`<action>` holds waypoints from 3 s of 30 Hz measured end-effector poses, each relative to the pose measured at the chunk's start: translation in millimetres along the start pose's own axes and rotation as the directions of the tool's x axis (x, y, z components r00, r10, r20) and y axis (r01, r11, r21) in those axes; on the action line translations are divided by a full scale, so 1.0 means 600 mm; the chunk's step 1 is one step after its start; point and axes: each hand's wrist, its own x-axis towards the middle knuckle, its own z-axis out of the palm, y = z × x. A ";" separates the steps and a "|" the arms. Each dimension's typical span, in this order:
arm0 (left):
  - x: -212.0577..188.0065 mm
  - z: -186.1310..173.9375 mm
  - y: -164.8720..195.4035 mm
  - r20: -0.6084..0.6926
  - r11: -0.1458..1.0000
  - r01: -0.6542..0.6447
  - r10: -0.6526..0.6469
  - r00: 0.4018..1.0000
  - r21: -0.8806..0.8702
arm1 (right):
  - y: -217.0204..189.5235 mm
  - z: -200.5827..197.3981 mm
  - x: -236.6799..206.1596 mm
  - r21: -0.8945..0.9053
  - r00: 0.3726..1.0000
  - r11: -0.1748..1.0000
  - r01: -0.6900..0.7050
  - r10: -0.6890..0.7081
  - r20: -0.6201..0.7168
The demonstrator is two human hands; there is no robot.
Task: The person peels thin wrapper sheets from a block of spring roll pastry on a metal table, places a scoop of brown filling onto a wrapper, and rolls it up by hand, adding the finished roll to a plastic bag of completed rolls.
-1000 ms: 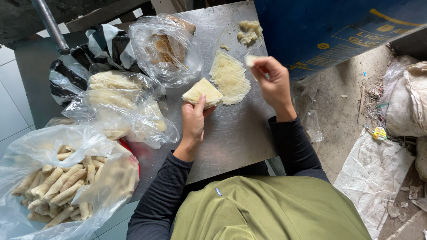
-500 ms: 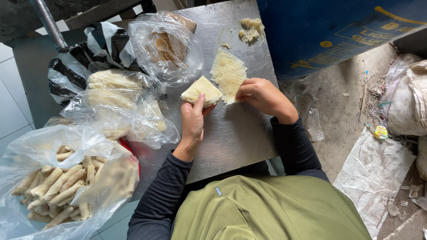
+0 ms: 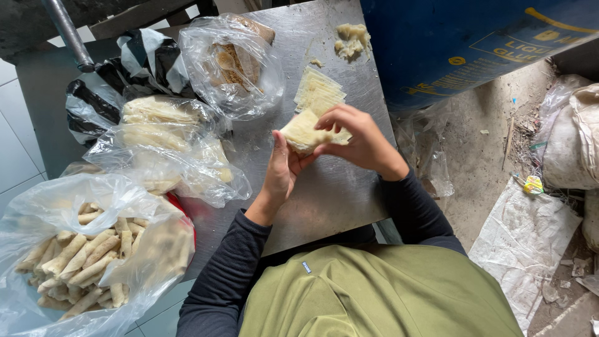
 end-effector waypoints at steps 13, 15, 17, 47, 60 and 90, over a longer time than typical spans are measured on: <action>0.007 -0.011 -0.018 0.077 0.988 0.082 -0.092 0.993 0.129 | 0.006 -0.001 -0.011 0.120 0.991 0.985 -0.126 0.120 0.058; 0.009 -0.014 -0.022 0.087 0.986 0.079 -0.093 0.992 0.148 | 0.010 -0.001 -0.014 0.168 0.987 0.973 -0.157 0.149 0.059; 0.010 -0.018 -0.026 0.092 0.985 0.085 -0.100 0.991 0.151 | 0.014 0.000 -0.018 0.228 0.981 0.955 -0.190 0.179 0.069; 0.013 -0.004 -0.010 -0.258 0.949 -0.097 0.178 0.950 0.299 | 0.066 0.006 -0.040 0.475 0.887 0.875 -0.092 0.288 -0.360; 0.012 -0.001 0.005 -0.324 0.966 -0.101 0.177 0.929 0.240 | 0.038 0.048 -0.087 -0.673 0.977 0.738 0.045 -0.174 -0.125; 0.000 -0.008 -0.021 0.074 0.981 0.098 -0.112 0.991 0.170 | 0.010 0.048 -0.056 0.262 0.965 0.941 -0.212 0.244 -0.094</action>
